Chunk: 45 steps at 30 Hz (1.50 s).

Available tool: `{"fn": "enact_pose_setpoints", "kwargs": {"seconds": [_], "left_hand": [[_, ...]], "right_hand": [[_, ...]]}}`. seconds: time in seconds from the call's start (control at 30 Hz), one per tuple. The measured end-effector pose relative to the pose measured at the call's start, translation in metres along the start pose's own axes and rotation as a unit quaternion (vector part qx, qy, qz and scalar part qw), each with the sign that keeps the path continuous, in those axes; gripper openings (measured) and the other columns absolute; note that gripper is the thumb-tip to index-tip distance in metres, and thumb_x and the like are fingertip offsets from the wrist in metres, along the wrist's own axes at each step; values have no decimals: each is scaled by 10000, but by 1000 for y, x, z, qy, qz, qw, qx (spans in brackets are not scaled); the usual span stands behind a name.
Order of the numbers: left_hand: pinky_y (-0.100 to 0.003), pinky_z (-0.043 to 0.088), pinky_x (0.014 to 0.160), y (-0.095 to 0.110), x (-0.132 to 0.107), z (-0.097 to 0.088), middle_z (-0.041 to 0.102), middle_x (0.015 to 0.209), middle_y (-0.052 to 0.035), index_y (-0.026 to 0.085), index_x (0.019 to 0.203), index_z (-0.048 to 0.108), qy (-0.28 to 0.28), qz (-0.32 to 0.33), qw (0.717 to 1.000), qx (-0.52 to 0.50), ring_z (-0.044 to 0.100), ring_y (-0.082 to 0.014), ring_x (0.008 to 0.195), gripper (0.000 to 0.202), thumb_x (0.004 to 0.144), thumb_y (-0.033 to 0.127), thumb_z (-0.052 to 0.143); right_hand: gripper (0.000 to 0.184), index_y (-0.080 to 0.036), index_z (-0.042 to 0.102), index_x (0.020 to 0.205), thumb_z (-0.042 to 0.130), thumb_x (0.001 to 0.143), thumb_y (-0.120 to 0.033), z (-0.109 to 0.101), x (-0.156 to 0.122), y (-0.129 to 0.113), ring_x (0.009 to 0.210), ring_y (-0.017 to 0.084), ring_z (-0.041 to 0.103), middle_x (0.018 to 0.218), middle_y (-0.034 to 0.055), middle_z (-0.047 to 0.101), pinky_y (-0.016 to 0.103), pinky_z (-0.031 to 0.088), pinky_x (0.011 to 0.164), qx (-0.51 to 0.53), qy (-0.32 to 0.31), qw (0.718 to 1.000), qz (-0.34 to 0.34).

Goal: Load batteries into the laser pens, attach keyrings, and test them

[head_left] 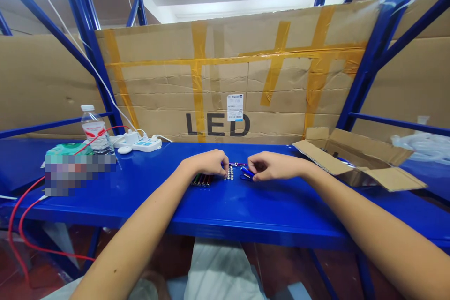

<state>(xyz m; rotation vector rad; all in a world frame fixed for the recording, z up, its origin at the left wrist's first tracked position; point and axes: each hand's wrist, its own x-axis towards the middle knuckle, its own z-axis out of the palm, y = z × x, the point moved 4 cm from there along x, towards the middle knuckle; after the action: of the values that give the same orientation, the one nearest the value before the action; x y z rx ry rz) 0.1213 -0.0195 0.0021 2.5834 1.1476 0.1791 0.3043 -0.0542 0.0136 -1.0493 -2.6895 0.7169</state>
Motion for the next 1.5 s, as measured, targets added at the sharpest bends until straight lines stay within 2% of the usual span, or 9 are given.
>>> {"fn": "enact_pose_setpoints", "kwargs": {"seconds": [0.2, 0.47, 0.6, 0.73, 0.9, 1.13, 1.5], "left_hand": [[-247, 445, 678, -4, 1, 2, 709, 750, -21, 198, 777, 733, -14, -11, 1000, 1, 608, -158, 690, 142, 666, 237, 655], [-231, 410, 605, 6, -6, -1, 705, 740, -7, 184, 795, 731, -69, -37, 997, 14, 585, -141, 665, 168, 660, 235, 645], [-230, 399, 591, 4, -8, -5, 706, 745, -10, 174, 809, 735, -62, -38, 997, 4, 569, -130, 649, 176, 672, 220, 635], [-232, 424, 650, -7, -6, -8, 729, 848, -26, 175, 900, 741, -41, -39, 998, -8, 609, -142, 729, 252, 667, 201, 648], [-225, 408, 618, -11, -6, -5, 733, 836, -21, 185, 937, 754, -59, -46, 997, 4, 600, -136, 702, 281, 676, 214, 655], [-230, 389, 575, -1, -6, -1, 687, 731, -10, 164, 811, 717, -73, -54, 996, 27, 571, -135, 649, 171, 678, 200, 615], [-239, 391, 578, 3, -7, -1, 650, 735, 5, 179, 783, 650, -84, -71, 993, 40, 558, -140, 663, 146, 642, 197, 617]], "right_hand": [[163, -171, 512, 760, 625, 756, -289, 0, 3, 0, 610, 100, 420, 664, -40, 493, 227, 327, 550, 12, 10, 1000, -9], [187, -170, 515, 755, 645, 755, -303, -1, 4, 4, 618, 108, 441, 669, -28, 516, 237, 341, 560, 18, 20, 1000, -3], [186, -175, 510, 770, 653, 754, -294, 0, 6, 8, 622, 109, 446, 686, -23, 525, 239, 352, 561, 25, 30, 999, 1], [221, -187, 498, 884, 657, 742, -245, 2, 9, 15, 661, 117, 492, 750, -19, 542, 241, 395, 582, 78, 68, 995, -8], [346, -187, 502, 1081, 621, 757, -204, 6, 13, 16, 678, 129, 525, 771, -18, 557, 258, 421, 609, 103, 78, 991, -19], [104, -163, 589, 847, 608, 761, -219, 11, 16, 7, 649, 126, 471, 705, -15, 555, 258, 360, 592, 17, 96, 995, -14], [67, -165, 586, 811, 593, 769, -216, 14, 17, 3, 661, 132, 466, 715, -6, 564, 257, 345, 603, -9, 93, 995, -21]]}}
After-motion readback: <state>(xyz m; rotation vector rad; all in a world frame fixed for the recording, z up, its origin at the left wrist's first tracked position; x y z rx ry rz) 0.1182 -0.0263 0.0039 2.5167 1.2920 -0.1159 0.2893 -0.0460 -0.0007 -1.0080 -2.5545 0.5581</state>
